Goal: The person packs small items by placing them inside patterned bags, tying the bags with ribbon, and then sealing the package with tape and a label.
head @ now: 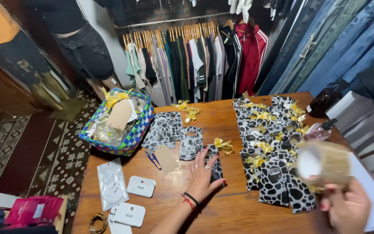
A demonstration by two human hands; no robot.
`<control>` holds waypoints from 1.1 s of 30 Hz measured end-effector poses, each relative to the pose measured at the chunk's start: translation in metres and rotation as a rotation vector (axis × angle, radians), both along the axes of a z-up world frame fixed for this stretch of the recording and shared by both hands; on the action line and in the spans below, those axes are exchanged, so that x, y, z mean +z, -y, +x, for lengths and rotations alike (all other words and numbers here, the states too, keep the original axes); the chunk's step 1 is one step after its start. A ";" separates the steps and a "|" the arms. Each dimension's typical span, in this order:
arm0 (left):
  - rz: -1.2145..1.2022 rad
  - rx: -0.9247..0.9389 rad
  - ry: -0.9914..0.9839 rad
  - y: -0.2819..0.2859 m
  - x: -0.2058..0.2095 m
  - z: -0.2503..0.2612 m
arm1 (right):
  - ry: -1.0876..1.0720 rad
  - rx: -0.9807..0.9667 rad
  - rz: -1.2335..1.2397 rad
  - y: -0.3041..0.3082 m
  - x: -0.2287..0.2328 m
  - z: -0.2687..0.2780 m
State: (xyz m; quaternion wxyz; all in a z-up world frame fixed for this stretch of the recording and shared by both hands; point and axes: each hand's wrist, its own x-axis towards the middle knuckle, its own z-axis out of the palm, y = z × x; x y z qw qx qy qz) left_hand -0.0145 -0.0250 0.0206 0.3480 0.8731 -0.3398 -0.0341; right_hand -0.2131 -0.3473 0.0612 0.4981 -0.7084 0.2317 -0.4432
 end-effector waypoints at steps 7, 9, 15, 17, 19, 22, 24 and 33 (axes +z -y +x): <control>-0.513 0.136 0.162 -0.030 0.090 -0.031 | -0.276 0.617 0.027 -0.140 0.005 0.055; -0.634 0.032 0.199 -0.046 0.115 -0.047 | -0.274 0.671 -0.035 -0.169 0.011 0.064; -0.523 0.085 0.315 -0.069 0.105 -0.065 | -0.333 0.639 -0.402 -0.209 0.016 0.072; -0.633 0.120 0.310 -0.078 0.100 -0.066 | -0.372 0.675 -0.419 -0.214 0.011 0.073; -0.608 0.093 0.355 -0.091 0.091 -0.067 | -0.368 0.696 -0.438 -0.219 0.008 0.073; -0.610 0.016 0.351 -0.104 0.081 -0.071 | -0.389 0.735 -0.367 -0.221 0.009 0.072; -0.637 -0.024 0.305 -0.109 0.075 -0.072 | -0.413 0.761 -0.276 -0.223 0.008 0.070; -0.372 0.037 0.428 -0.101 0.042 -0.061 | -0.519 0.749 -0.306 -0.225 -0.010 0.066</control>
